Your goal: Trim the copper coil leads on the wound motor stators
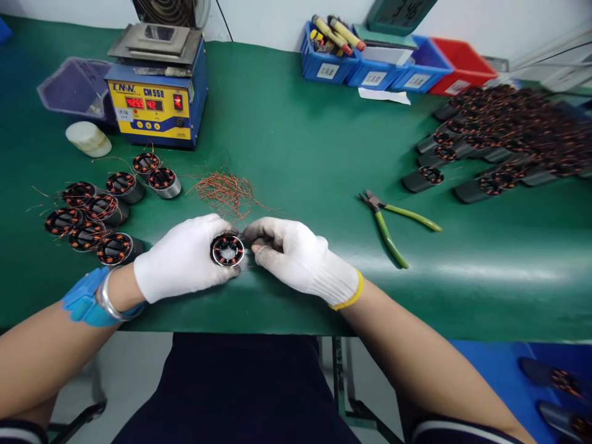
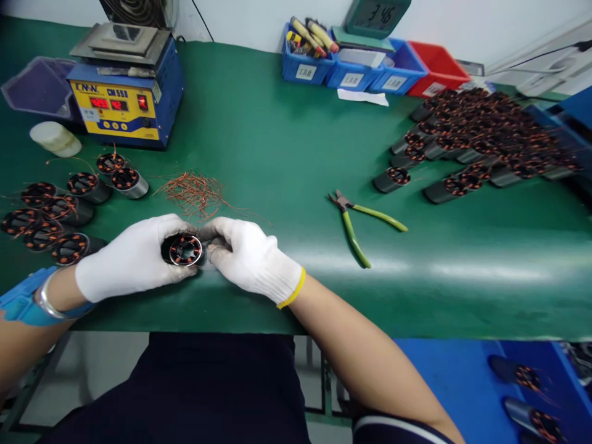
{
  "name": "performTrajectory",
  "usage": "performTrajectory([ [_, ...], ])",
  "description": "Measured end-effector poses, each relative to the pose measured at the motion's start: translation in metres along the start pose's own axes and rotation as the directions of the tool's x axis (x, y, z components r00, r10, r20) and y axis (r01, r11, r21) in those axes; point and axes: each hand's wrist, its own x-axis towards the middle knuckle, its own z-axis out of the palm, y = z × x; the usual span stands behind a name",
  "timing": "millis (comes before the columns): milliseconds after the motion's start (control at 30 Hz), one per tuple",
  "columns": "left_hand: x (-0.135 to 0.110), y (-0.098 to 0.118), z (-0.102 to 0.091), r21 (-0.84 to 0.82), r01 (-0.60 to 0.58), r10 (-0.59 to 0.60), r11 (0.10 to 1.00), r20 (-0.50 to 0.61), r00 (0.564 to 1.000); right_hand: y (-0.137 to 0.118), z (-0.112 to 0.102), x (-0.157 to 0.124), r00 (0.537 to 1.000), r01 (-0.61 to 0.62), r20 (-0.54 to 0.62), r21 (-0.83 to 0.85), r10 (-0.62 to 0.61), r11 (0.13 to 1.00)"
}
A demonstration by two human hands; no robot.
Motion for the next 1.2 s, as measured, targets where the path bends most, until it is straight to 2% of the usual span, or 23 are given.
performTrajectory([
  [133,-0.001,-0.006,0.000,-0.011,0.026,-0.026,1.000,-0.038,0.999,0.006,-0.013,-0.007,0.990,-0.140,-0.014,-0.169,0.140,0.976],
  [233,0.000,-0.011,-0.004,0.003,0.073,-0.073,0.997,-0.065,0.995,0.018,-0.029,-0.011,0.961,-0.270,-0.152,-0.316,0.233,0.909],
  [267,0.001,-0.012,-0.005,0.007,0.084,-0.084,0.996,-0.065,0.994,0.021,-0.033,-0.013,0.951,-0.271,-0.230,-0.313,0.204,0.910],
  [300,0.002,-0.012,-0.006,0.013,0.091,-0.091,0.996,-0.057,0.994,0.022,-0.035,-0.015,0.944,-0.221,-0.302,-0.287,0.131,0.932],
  [367,0.003,-0.011,-0.007,0.027,0.106,-0.105,0.994,-0.044,0.994,0.018,-0.032,-0.018,0.924,0.020,-0.365,-0.246,-0.112,0.969],
  [433,0.004,-0.009,-0.007,0.025,0.109,-0.108,0.994,-0.040,0.993,0.008,-0.019,-0.019,0.901,0.279,-0.254,-0.285,-0.353,0.917],
  [467,0.004,-0.009,-0.007,0.022,0.102,-0.101,0.995,-0.040,0.994,0.003,-0.011,-0.018,0.898,0.344,-0.158,-0.332,-0.411,0.879],
  [500,0.004,-0.008,-0.007,0.018,0.097,-0.096,0.995,-0.041,0.995,-0.002,-0.002,-0.016,0.908,0.356,-0.068,-0.392,-0.413,0.848],
  [567,0.004,-0.008,-0.007,0.014,0.106,-0.105,0.994,-0.029,0.994,-0.008,0.012,-0.009,0.953,0.275,0.040,-0.535,-0.301,0.799],
  [667,0.003,-0.007,-0.009,0.032,0.147,-0.146,0.989,-0.010,0.989,-0.010,0.018,0.000,0.986,0.165,0.095,-0.697,-0.138,0.698],
  [800,0.002,-0.004,-0.009,0.053,0.128,-0.128,0.990,0.001,0.992,-0.009,0.013,-0.003,0.987,0.153,0.096,-0.780,-0.125,0.606],
  [900,0.002,-0.003,-0.007,0.064,0.112,-0.112,0.992,-0.005,0.994,-0.007,0.011,-0.010,0.992,0.124,0.080,-0.752,-0.097,0.648],
  [1067,0.003,-0.005,-0.007,0.074,0.143,-0.144,0.987,0.005,0.990,-0.001,0.006,-0.015,0.985,0.167,0.127,-0.517,-0.118,0.839],
  [1133,0.003,-0.006,-0.007,0.092,0.150,-0.152,0.984,0.010,0.988,0.002,0.006,-0.013,0.980,0.186,0.148,-0.471,-0.131,0.862],
  [1200,0.002,-0.008,-0.005,0.104,0.097,-0.097,0.990,-0.009,0.995,0.005,0.008,-0.010,0.983,0.178,0.129,-0.490,-0.131,0.853],
])
